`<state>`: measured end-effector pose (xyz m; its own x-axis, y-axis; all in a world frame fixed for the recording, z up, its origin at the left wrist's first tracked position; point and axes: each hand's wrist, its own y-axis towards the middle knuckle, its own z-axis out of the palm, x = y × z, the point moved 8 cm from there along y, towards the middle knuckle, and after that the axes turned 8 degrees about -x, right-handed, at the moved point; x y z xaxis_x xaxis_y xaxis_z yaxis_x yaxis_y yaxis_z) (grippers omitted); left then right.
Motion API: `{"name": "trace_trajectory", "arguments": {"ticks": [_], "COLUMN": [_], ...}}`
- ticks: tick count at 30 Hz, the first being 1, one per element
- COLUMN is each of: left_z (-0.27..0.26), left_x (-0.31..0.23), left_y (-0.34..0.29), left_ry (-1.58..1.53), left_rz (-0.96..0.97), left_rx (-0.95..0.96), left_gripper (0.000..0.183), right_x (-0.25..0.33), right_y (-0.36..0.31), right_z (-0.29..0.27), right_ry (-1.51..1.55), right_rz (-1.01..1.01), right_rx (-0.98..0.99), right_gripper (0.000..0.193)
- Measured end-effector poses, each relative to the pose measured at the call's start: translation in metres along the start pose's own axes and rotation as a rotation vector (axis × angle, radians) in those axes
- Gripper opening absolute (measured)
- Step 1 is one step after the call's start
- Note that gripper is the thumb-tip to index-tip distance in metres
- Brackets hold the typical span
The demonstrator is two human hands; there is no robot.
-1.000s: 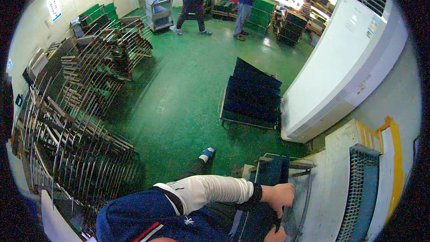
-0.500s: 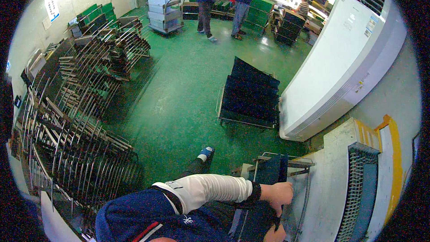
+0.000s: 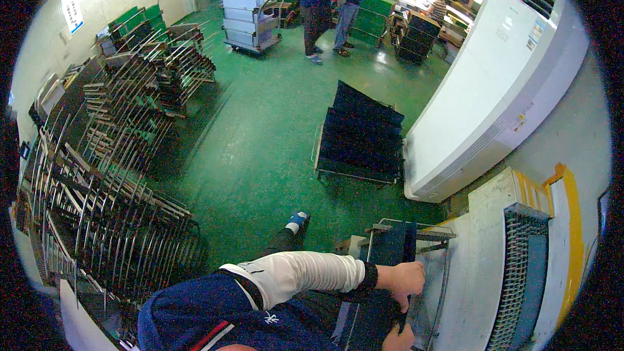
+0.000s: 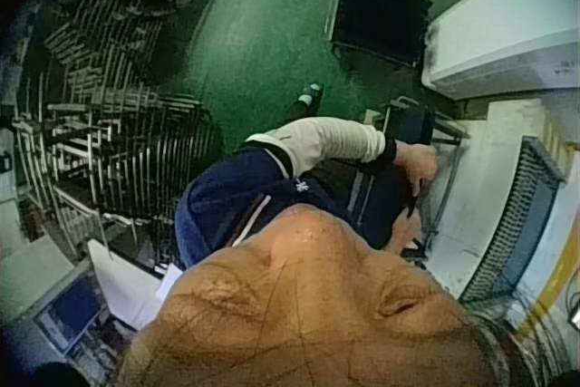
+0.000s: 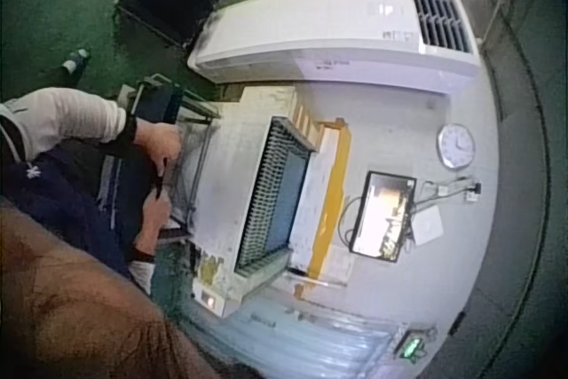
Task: The recorder loads and unloads flat green panels into an industrial processing or cleaning machine.
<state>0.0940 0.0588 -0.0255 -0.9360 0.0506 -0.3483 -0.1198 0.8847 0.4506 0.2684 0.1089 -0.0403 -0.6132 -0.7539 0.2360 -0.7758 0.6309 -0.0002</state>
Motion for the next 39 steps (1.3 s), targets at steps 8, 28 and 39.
{"name": "trace_trajectory", "arguments": {"ticks": [8, 28, 39], "left_z": [0.000, -0.013, -0.016], "left_x": [0.000, -0.004, -0.007], "left_y": [0.000, -0.005, -0.003], "left_ry": [-0.014, -0.027, -0.011], "left_rz": [-0.019, -0.001, 0.006], "left_rx": [-0.009, -0.012, 0.022], "left_gripper": [0.062, 0.059, 0.061], "right_x": [-0.004, -0.009, -0.022], "right_y": [-0.002, 0.000, 0.002], "right_z": [0.003, 0.008, 0.016], "right_ry": [0.038, 0.124, 0.144], "right_rz": [0.048, -0.011, -0.078], "right_rx": [0.005, -0.155, -0.232], "right_gripper": [0.035, 0.015, 0.014]}}
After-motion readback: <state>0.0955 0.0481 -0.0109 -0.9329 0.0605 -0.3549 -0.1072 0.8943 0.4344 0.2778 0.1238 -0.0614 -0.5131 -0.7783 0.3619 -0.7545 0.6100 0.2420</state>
